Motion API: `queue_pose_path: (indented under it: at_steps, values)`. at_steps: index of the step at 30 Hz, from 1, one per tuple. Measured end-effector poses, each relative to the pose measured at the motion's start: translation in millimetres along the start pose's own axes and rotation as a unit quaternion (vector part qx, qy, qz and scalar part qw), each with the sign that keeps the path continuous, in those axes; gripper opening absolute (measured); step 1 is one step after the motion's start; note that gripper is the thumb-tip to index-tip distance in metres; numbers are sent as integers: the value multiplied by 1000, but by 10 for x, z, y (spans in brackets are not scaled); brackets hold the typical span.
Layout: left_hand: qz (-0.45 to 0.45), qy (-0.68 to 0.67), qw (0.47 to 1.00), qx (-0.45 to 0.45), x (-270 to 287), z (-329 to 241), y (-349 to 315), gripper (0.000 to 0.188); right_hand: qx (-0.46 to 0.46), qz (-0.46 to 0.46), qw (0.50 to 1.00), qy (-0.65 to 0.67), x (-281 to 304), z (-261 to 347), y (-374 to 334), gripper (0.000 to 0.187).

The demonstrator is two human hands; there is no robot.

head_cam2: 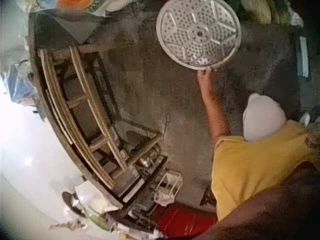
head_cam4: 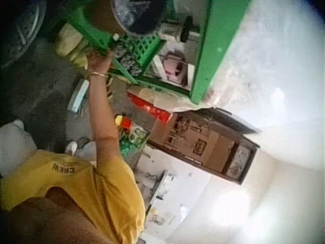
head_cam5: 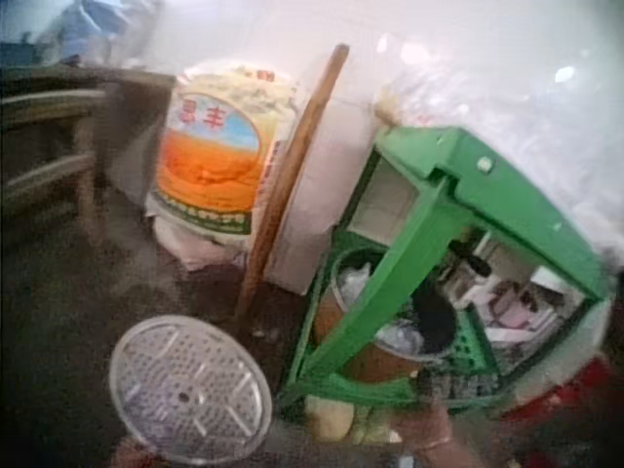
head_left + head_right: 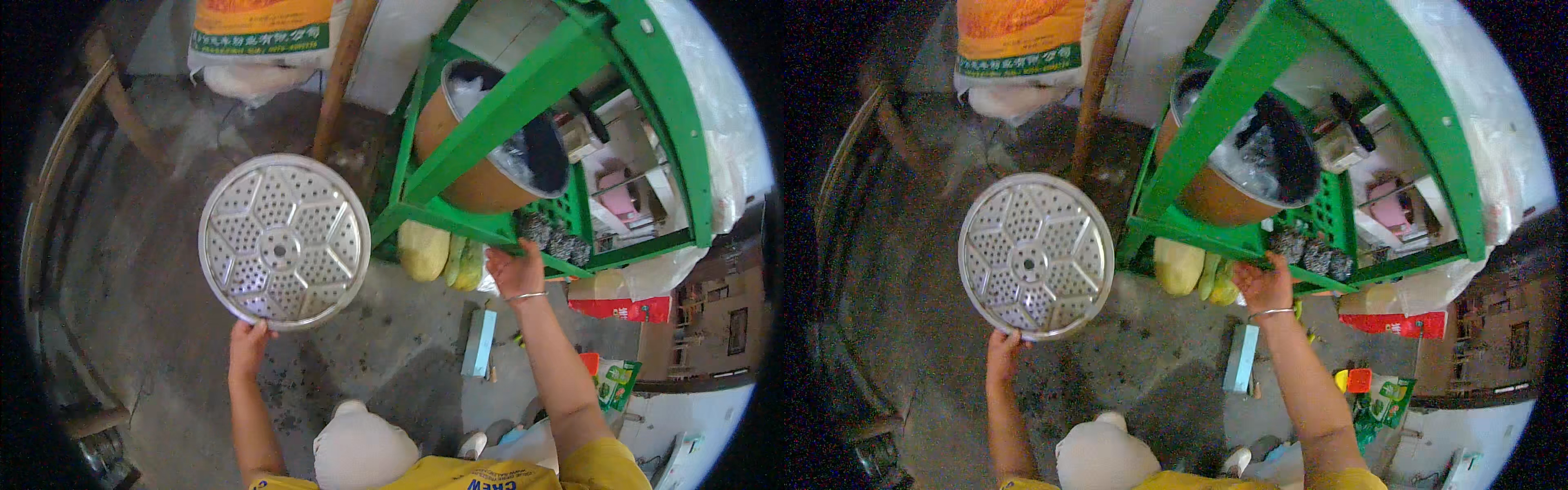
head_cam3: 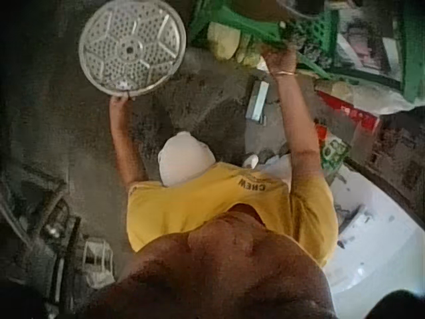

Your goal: The person picks up several food items including squash, peppers, and packages of dried goods from the floor and organizes them onto a green plastic shelving unit alongside kitchen supplies like steel wool and a steamer tray.

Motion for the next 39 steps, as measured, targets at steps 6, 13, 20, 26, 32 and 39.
queue_pose_path:
  at_steps: [6, 13, 20, 26, 32, 39]
  values:
    - [-1, -73, 997, -16, -6, 19, -35, 17, 24, -9, 999, 36, -217, 11, 2, 37]
    - [-65, 19, 995, 68, -51, -280, -259, 16, 24, 39, 997, 66, -237, 125, -22, 39]
    - [-115, 96, 989, 15, -184, -331, -120, 17, -66, 70, 975, -202, 367, -246, -529, 31]
    - [-105, 217, 970, 13, -117, -385, 18, 11, -143, 80, 956, -245, 450, -716, -956, 29]
    - [-55, 481, 875, -5, -827, -905, 672, 15, -160, 99, 942, -278, 324, -1017, -1005, 28]
    - [-35, 688, 713, -135, -1818, -788, 956, 20, -168, 110, 932, -300, 428, -1138, -1130, 27]
Point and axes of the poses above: each hand's wrist, its own y-axis towards the middle knuckle, its own x-axis out of the back of the hand, z = x × y, the point moved 5 cm from there along y, towards the middle knuckle, and after that the axes turned 12 degrees about z, right-handed, at the moved point
